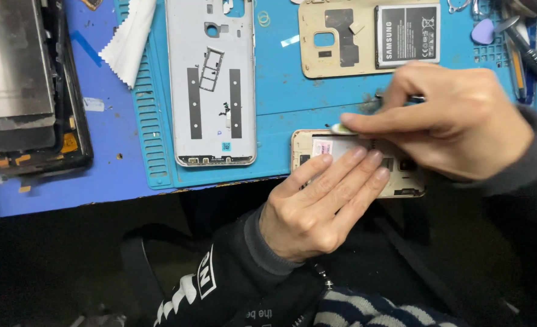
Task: The recorder is seen cleaning and scraping internal components of a smartphone chassis using specialized tools at a repair station.
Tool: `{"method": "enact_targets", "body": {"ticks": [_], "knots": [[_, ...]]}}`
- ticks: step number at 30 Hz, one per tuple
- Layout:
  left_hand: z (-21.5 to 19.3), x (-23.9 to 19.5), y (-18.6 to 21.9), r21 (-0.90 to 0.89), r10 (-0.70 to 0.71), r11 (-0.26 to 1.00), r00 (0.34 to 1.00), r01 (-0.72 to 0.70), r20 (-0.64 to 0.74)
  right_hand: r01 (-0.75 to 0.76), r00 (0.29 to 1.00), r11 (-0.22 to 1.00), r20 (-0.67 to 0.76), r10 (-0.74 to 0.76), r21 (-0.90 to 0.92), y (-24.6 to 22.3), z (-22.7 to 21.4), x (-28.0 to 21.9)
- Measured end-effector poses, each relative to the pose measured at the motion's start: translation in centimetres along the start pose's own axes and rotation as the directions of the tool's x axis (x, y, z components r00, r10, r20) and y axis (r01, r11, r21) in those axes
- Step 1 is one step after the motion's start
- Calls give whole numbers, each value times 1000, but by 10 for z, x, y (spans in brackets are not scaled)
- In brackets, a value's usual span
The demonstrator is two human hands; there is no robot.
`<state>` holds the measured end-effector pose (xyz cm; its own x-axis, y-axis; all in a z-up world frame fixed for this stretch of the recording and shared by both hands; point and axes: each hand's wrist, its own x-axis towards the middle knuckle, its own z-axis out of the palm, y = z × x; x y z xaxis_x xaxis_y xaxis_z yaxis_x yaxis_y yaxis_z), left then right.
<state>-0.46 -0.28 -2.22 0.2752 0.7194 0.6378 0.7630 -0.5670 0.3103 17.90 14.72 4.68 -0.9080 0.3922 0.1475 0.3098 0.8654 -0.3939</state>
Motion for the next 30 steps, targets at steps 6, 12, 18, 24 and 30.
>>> {"method": "enact_targets", "body": {"ticks": [6,12,18,24,30], "knots": [[4,-4,-2,-9,10,1000,1000,-10,-21,-304,952,949,77,297,88,48,-5,-71],[0,0,0,-11,-1,1000,1000,1,-21,-113,989,993,92,115,-24,0,-5,7],[1,-3,0,-9,-6,1000,999,6,-46,-19,999,999,30,20,-38,-7,2,18],[6,-8,-1,6,-1,1000,997,1,-79,-288,948,956,122,294,-61,17,-6,-31],[9,-6,0,-67,-15,998,998,11,-63,60,998,998,-3,-60,-20,-19,11,34]]}}
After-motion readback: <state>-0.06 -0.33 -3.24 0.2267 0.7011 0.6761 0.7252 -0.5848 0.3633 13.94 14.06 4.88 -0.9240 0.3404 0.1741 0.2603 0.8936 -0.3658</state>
